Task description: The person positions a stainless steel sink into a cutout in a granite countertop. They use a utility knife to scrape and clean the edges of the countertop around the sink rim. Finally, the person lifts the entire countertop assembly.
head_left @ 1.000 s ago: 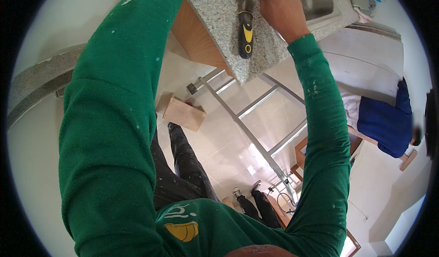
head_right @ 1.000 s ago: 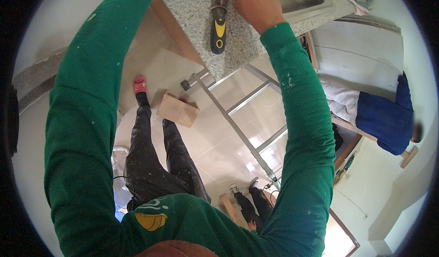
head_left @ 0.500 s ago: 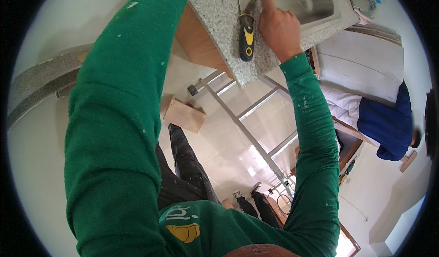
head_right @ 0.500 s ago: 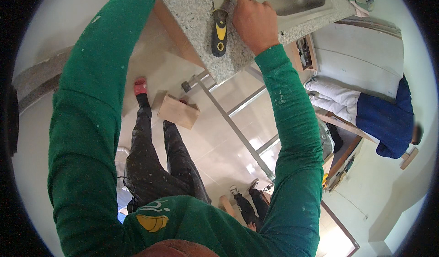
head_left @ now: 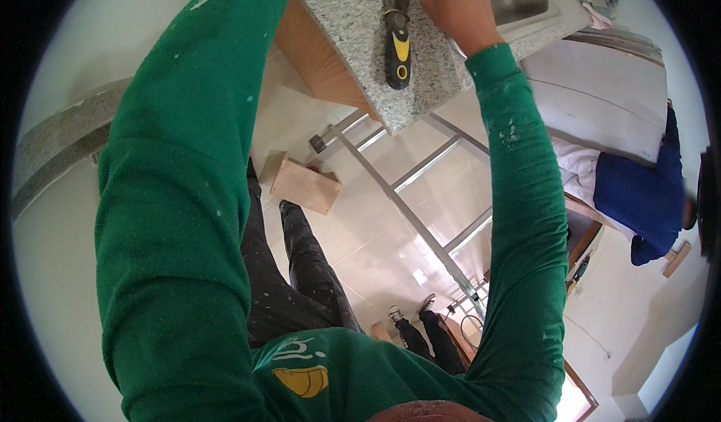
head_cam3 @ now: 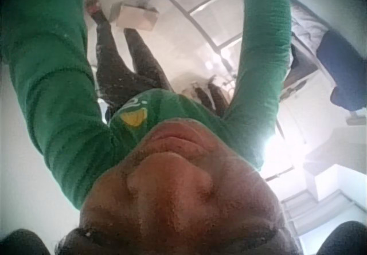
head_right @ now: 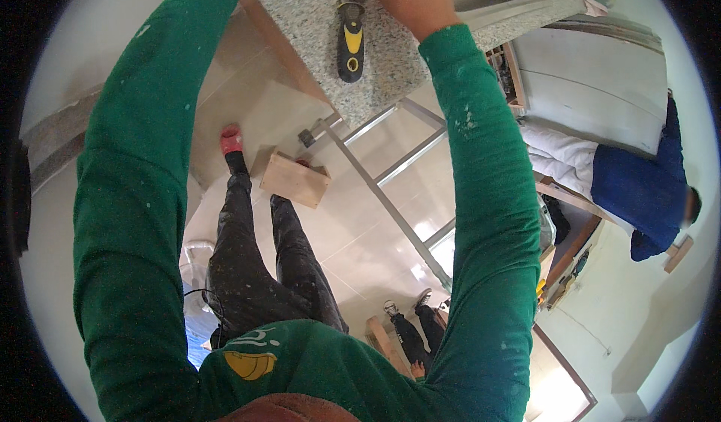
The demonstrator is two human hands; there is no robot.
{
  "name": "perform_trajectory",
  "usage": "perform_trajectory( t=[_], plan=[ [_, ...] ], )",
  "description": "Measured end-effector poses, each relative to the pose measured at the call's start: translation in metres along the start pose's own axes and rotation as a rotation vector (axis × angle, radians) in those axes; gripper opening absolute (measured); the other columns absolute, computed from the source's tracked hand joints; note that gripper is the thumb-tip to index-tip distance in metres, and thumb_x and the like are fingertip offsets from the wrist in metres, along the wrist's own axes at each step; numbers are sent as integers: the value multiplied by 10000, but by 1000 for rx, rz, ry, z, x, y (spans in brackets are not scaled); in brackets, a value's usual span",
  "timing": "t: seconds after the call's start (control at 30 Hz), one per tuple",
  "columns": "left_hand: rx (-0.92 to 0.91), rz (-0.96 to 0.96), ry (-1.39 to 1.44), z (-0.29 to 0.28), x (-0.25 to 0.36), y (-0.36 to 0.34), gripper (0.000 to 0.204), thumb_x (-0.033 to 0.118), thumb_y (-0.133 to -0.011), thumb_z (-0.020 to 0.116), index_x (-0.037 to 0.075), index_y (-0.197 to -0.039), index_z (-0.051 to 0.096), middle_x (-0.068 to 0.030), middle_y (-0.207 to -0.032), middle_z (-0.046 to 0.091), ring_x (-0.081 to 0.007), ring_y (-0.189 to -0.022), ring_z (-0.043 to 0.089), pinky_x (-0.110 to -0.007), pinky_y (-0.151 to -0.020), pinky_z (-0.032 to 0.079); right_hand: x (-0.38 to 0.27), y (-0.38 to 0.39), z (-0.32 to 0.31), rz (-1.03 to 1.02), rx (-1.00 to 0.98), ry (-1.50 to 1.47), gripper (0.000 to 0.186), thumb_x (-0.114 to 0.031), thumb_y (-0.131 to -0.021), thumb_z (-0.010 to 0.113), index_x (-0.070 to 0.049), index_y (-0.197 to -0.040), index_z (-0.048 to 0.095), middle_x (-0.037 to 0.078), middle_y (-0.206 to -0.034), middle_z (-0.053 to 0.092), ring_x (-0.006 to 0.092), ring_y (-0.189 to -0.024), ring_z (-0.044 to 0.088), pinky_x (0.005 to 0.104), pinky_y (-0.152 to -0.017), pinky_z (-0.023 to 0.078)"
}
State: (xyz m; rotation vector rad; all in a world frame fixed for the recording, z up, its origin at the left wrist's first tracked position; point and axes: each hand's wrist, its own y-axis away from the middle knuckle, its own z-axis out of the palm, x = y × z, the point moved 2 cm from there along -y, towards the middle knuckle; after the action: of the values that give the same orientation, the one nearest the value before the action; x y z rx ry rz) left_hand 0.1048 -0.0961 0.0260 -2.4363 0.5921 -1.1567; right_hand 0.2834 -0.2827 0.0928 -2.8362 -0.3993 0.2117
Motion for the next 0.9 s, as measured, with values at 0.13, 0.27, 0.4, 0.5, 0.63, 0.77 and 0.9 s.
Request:
perform_trajectory(
  t=[0.13,0.27,0.4,0.5,0.63,0.77,0.9],
  plan=[
    [7,-7,0,-1,1,0,347,292,-896,680,-49,-933,730,-297,-998,694,-463,-969,666,-530,-894,537,-1,-1,-7,13,-50,115,304,-71,-972,550,-93,-1264,631,245,-781,698,465,-719,689,559,-660,554],
    [9,-28,12,-4,1,2,358,301,-897,681,-48,-955,740,-293,-1021,702,-462,-1000,673,-523,-914,543,1,11,-15,-61,-50,13,302,-81,-965,556,-100,-1256,633,238,-798,708,462,-736,696,568,-676,558],
    [-15,-72,3,-4,4,2,369,309,-897,686,-45,-982,746,-292,-1055,706,-466,-1035,677,-519,-933,548,-5,13,-14,-47,-50,28,315,-82,-956,558,-104,-1262,625,235,-789,708,460,-736,701,563,-668,560],
    [-26,-71,-3,-2,6,1,369,314,-898,691,-39,-989,749,-289,-1072,706,-464,-1047,678,-521,-934,549,-6,14,-9,-42,-20,76,320,-75,-952,554,-109,-1264,621,225,-768,705,454,-714,701,549,-647,561],
    [-62,-64,-28,-4,3,-2,370,318,-900,692,-37,-988,749,-286,-1080,707,-462,-1038,680,-521,-929,549,-9,16,-8,7,-124,215,315,-71,-952,547,-106,-1256,622,210,-743,704,447,-683,697,544,-632,561],
    [-9,-38,6,-4,0,1,369,317,-903,688,-37,-984,752,-293,-1080,712,-462,-1025,683,-519,-926,549,-12,36,-16,-26,-169,249,324,-85,-957,576,-131,-1275,622,201,-725,696,438,-680,695,552,-633,556],
    [-26,-76,30,-2,1,1,361,309,-900,683,-33,-988,755,-292,-1086,715,-460,-1020,686,-514,-924,551,2,64,-16,-93,-142,276,422,-83,-911,620,-156,-1326,598,155,-711,705,373,-686,718,502,-690,553]
  ],
)
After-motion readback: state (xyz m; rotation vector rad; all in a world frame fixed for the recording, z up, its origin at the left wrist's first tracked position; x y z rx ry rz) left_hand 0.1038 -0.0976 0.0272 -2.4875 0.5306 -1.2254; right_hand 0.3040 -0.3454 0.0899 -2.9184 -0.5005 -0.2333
